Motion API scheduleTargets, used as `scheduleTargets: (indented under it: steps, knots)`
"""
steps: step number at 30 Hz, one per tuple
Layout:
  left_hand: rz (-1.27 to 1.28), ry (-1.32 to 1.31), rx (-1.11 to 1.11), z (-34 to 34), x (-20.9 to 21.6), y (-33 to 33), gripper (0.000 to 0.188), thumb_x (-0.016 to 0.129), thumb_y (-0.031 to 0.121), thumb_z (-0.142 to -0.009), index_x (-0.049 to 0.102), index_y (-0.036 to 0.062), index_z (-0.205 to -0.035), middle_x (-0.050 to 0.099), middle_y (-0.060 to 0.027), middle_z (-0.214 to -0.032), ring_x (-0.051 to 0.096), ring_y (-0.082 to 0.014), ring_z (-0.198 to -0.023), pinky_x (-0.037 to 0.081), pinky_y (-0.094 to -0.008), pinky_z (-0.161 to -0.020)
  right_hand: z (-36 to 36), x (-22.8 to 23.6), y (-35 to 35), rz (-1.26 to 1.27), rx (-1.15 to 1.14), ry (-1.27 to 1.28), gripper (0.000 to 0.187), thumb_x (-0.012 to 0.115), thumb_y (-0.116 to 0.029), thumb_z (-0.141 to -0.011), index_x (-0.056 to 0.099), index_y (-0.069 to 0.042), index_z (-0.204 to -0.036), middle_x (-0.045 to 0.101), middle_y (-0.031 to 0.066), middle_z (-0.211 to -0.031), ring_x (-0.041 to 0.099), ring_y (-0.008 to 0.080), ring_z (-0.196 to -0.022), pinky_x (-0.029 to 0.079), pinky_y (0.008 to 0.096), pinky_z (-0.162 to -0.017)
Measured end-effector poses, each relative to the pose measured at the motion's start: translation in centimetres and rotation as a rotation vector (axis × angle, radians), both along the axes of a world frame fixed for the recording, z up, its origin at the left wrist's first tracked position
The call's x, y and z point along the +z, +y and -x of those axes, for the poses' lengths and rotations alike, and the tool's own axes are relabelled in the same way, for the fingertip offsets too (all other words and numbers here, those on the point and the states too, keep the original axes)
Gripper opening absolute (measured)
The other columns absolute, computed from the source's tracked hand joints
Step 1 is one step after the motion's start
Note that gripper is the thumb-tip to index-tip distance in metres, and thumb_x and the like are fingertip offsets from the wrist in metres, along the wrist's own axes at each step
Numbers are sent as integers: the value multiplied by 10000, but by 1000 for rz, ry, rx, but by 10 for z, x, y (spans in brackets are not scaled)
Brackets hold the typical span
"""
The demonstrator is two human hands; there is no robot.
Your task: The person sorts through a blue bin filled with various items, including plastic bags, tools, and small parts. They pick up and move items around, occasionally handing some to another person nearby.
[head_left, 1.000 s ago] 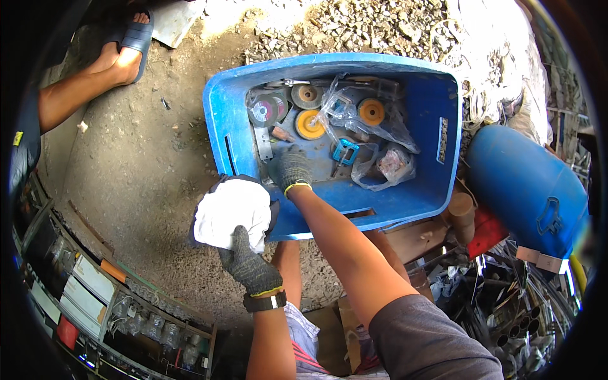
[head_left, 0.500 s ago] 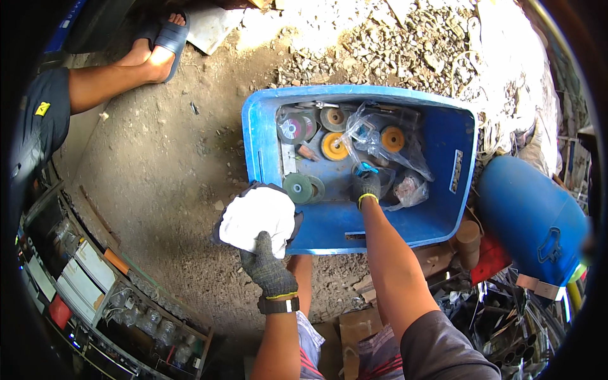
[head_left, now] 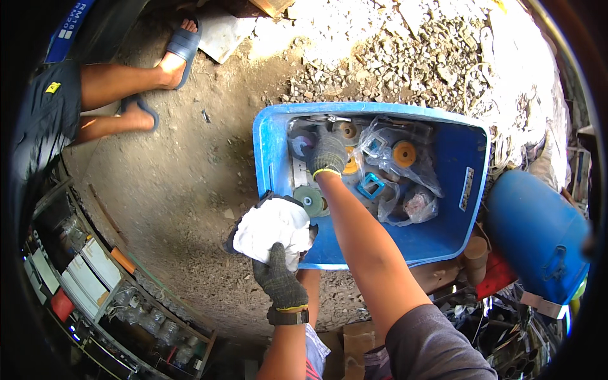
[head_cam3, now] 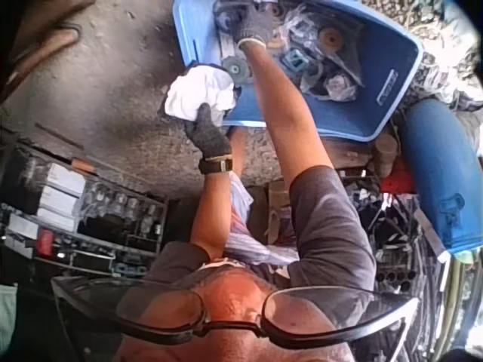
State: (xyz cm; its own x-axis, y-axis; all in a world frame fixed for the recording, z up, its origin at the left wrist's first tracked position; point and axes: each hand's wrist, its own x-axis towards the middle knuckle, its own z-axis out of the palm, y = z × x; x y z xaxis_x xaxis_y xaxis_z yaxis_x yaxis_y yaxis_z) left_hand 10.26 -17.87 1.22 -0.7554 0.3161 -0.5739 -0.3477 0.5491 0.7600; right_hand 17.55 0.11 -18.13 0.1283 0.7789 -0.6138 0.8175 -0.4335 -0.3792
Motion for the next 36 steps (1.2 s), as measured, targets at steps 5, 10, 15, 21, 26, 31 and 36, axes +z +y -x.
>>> scheduleTargets:
  steps: [5,10,15,21,26,31,36]
  knots:
    - [27,49,-50,1,-3,-1,391,679,50,-937,623,-35,-1315,677,-136,-1254,669,-238,-1101,552,-391,-935,4,-3,-32,-75,149,114,353,645,-320,-959,611,-133,-1256,669,238,-1168,669,418,-1091,539,523,-873]
    - [45,2,11,4,-10,-3,346,690,67,-940,634,-32,-1267,700,-143,-1165,696,-245,-995,571,-408,-866,-41,12,-56,47,-120,368,378,616,-374,-962,614,-119,-1241,727,244,-1035,677,471,-1005,521,544,-870]
    - [51,1,14,4,-5,1,362,706,91,-940,631,-31,-1273,691,-141,-1173,691,-252,-989,568,-400,-861,-154,90,-61,301,295,339,360,635,-387,-938,720,-140,-1185,738,221,-1050,697,413,-1025,537,496,-891]
    - [42,-85,0,-6,-2,8,382,714,100,-937,624,-27,-1286,686,-133,-1168,681,-255,-1002,553,-404,-876,-255,74,-121,-65,680,-230,321,623,-312,-963,705,-198,-1252,685,182,-1151,705,425,-993,548,532,-874]
    - [38,-28,1,-3,-3,1,386,716,106,-937,625,-14,-1292,685,-128,-1178,678,-247,-1007,547,-406,-879,-184,96,-81,142,379,-134,405,603,-120,-930,614,-147,-1334,663,184,-1186,698,402,-1020,578,514,-852]
    - [86,25,10,-7,-11,0,354,738,102,-921,653,-3,-1249,701,-116,-1135,686,-227,-945,569,-383,-826,-77,40,-40,-53,471,182,283,521,-138,-972,650,-165,-1223,740,213,-1041,735,400,-948,558,555,-795]
    - [36,14,-41,-2,-11,2,361,747,99,-914,653,-4,-1247,694,-126,-1156,696,-243,-960,593,-386,-794,-26,-43,-28,66,503,-13,294,635,-316,-968,762,-95,-1115,759,175,-1092,749,368,-996,597,501,-796]
